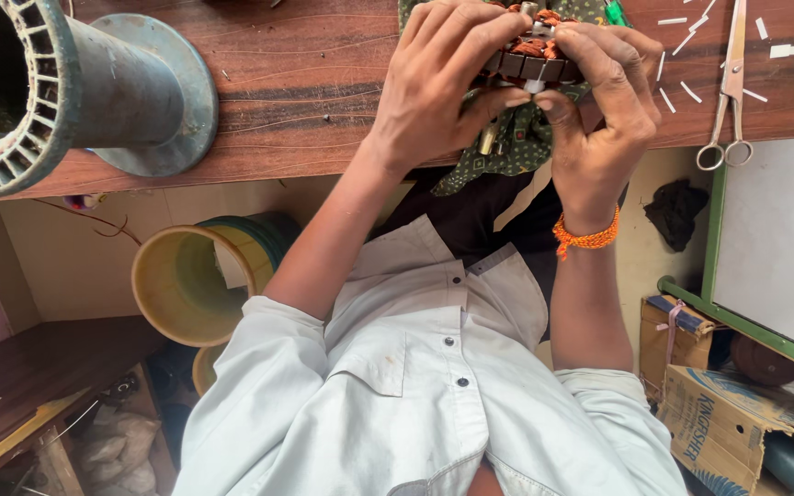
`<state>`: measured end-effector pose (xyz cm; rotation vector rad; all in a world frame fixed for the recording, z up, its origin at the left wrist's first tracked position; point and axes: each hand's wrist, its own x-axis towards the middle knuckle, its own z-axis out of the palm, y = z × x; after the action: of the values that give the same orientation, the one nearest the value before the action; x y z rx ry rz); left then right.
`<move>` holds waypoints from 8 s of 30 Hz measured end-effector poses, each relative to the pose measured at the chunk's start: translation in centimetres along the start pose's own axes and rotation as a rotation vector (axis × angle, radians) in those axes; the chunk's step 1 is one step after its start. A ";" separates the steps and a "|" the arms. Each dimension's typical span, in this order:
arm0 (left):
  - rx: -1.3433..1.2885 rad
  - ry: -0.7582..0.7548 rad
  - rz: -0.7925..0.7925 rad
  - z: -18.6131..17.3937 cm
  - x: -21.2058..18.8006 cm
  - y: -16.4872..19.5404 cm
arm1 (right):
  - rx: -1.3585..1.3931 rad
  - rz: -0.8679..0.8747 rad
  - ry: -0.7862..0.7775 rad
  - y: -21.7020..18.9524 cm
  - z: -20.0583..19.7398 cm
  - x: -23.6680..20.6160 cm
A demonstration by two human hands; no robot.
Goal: The person inserts small white insulating strips into the slots of a copper-wound rotor using a green screwdriver and their fingers. They repeatedly cut strips with scissors, fold them, and press them into place between the windings.
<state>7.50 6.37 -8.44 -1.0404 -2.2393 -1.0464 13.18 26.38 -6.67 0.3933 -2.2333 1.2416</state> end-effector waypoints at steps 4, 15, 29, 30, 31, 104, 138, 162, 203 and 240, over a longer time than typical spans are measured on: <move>0.150 0.090 0.049 1.1 0.1 1.0 | -0.116 0.025 0.008 -0.5 0.3 -0.6; 0.157 0.143 -0.068 2.2 0.4 2.4 | -0.084 0.037 0.035 -1.4 0.9 -0.4; 0.141 0.168 -0.125 2.5 0.4 3.0 | -0.047 0.138 -0.003 -1.9 0.2 0.1; 0.115 0.177 -0.115 2.4 0.4 2.9 | -0.054 0.131 -0.019 -1.7 0.1 0.2; 0.093 0.187 -0.102 2.3 0.4 2.6 | -0.059 0.121 -0.032 -1.5 0.0 0.3; 0.109 0.234 0.028 3.7 2.4 0.6 | 0.951 0.606 0.612 6.9 -8.7 -2.3; -0.012 0.319 -0.043 2.8 2.9 -0.6 | 0.260 0.019 0.362 0.3 -2.7 2.8; -0.194 0.212 0.031 1.8 3.1 -2.0 | 0.080 -0.052 -0.270 0.1 -3.8 7.9; -0.119 0.075 0.003 0.9 3.0 -0.7 | 0.536 -0.056 0.135 4.7 -1.9 1.9; 0.152 -0.066 0.004 3.0 5.8 4.2 | 0.512 0.227 0.462 2.0 -0.4 -1.9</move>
<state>7.07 13.07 -4.59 -1.0272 -2.3268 -0.8370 13.84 27.79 -8.98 0.0229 -1.5889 1.8159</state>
